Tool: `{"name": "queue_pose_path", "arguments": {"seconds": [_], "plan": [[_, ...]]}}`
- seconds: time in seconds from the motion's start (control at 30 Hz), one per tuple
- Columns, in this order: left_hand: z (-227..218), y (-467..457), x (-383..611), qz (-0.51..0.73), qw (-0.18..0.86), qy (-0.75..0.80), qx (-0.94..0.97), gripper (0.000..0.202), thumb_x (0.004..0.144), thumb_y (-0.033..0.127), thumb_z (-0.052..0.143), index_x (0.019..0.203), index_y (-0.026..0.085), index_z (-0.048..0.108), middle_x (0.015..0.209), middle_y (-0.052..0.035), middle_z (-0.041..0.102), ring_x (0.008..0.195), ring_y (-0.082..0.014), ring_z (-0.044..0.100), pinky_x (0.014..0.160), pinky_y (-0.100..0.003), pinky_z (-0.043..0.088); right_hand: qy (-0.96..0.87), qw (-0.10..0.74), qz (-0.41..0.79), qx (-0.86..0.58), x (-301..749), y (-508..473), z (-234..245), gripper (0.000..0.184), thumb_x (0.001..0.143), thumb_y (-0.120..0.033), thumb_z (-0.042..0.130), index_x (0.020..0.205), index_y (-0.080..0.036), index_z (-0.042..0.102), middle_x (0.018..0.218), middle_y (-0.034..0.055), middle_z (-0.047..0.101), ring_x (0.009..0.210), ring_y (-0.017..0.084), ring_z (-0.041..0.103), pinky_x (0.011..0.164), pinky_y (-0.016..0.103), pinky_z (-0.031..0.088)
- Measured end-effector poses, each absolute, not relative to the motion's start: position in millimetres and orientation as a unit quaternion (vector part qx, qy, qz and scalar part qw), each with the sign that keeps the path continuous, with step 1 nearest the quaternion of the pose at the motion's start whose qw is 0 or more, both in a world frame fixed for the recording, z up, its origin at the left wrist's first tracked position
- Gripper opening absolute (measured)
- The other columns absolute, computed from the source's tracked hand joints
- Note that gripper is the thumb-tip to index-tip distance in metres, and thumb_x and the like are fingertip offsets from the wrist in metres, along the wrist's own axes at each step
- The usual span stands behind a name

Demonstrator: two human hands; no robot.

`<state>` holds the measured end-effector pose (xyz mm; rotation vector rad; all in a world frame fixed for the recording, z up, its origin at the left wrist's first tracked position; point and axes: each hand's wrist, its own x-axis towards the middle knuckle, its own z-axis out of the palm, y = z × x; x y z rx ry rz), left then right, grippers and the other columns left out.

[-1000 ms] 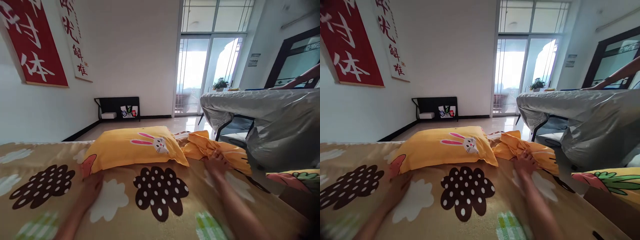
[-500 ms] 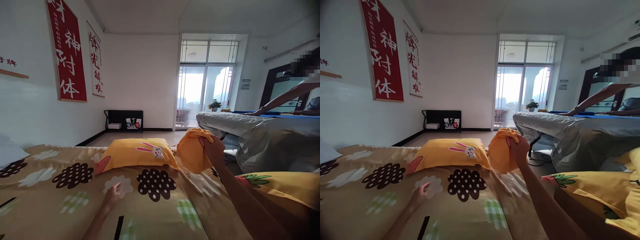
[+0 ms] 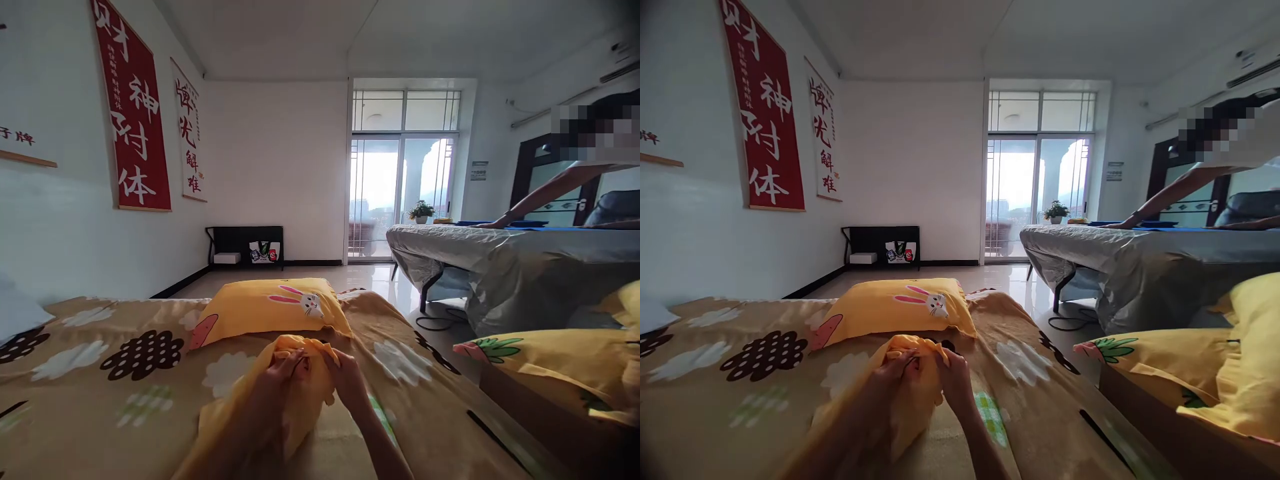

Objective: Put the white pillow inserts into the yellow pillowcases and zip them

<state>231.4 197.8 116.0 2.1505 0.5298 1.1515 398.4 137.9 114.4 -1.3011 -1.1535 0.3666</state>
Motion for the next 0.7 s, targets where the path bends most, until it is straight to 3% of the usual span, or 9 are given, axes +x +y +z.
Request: {"name": "queue_pose_path", "arguments": {"seconds": [0.1, 0.23, 0.37, 0.47, 0.57, 0.63, 0.7], "plan": [[117.6, 211.8, 219.6, 0.475, 0.303, 0.233, 0.792, 0.034, 0.086, 0.030, 0.048, 0.114, 0.020, 0.065, 0.116, -0.0082, 0.067, 0.108, -0.0245, 0.062, 0.096, -0.037, 0.050, -0.435, 0.680, 0.222, -0.547, 406.6, 143.7, 108.0, 0.057, 0.067, -0.071, 0.059, 0.061, -0.014, 0.062, 0.052, 0.0021, 0.057, 0.048, 0.014, 0.049, 0.044, 0.024, 0.037], [138.0, 215.2, 194.9, 0.519, 0.225, 0.297, 0.769, 0.029, 0.085, 0.030, 0.048, 0.106, 0.022, 0.066, 0.106, -0.0050, 0.070, 0.098, -0.0211, 0.064, 0.088, -0.033, 0.051, -0.345, 0.727, 0.278, -0.525, 421.6, 143.6, 105.0, 0.059, 0.064, -0.070, 0.062, 0.080, -0.014, 0.066, 0.067, 0.0065, 0.066, 0.056, 0.019, 0.060, 0.051, 0.028, 0.047], [156.0, 218.6, 169.8, 0.545, 0.193, 0.356, 0.734, 0.033, 0.085, 0.039, 0.045, 0.099, 0.019, 0.067, 0.094, -0.0046, 0.071, 0.083, -0.0191, 0.066, 0.075, -0.028, 0.052, -0.359, 0.629, 0.164, -0.670, 449.0, 138.4, 103.0, 0.061, 0.076, -0.066, 0.045, 0.101, -0.014, 0.066, 0.080, 0.0094, 0.070, 0.073, 0.024, 0.066, 0.060, 0.030, 0.050], [162.4, 223.5, 157.7, 0.530, 0.189, 0.406, 0.721, 0.038, 0.082, 0.044, 0.046, 0.098, 0.017, 0.067, 0.083, -0.0036, 0.071, 0.072, -0.0183, 0.064, 0.065, -0.026, 0.050, -0.359, 0.565, 0.121, -0.733, 464.1, 133.1, 99.0, 0.041, 0.074, -0.051, 0.055, 0.093, -0.017, 0.068, 0.087, 0.0106, 0.069, 0.092, 0.029, 0.063, 0.075, 0.037, 0.048], [165.8, 226.0, 151.4, 0.505, 0.162, 0.436, 0.726, 0.037, 0.081, 0.046, 0.046, 0.094, 0.018, 0.067, 0.080, -0.0022, 0.070, 0.071, -0.0170, 0.061, 0.065, -0.024, 0.046, -0.369, 0.477, 0.062, -0.795, 467.7, 128.3, 102.2, 0.028, 0.068, -0.037, 0.062, 0.087, -0.017, 0.069, 0.100, 0.0151, 0.066, 0.108, 0.034, 0.055, 0.088, 0.044, 0.042], [167.6, 225.1, 149.5, 0.497, 0.149, 0.454, 0.725, 0.036, 0.082, 0.046, 0.046, 0.090, 0.018, 0.066, 0.077, -0.0014, 0.068, 0.070, -0.0160, 0.060, 0.063, -0.022, 0.043, -0.400, 0.404, 0.004, -0.823, 462.5, 123.2, 114.6, 0.028, 0.070, -0.035, 0.061, 0.090, -0.016, 0.068, 0.102, 0.0155, 0.064, 0.105, 0.032, 0.056, 0.087, 0.043, 0.042], [168.9, 223.1, 149.1, 0.491, 0.142, 0.464, 0.724, 0.034, 0.082, 0.045, 0.046, 0.088, 0.018, 0.066, 0.074, -0.0004, 0.067, 0.068, -0.0146, 0.058, 0.060, -0.021, 0.041, -0.441, 0.394, -0.058, -0.805, 449.5, 111.2, 133.1, 0.023, 0.075, -0.036, 0.057, 0.084, -0.017, 0.067, 0.088, 0.0110, 0.064, 0.086, 0.025, 0.060, 0.078, 0.036, 0.045]]}}
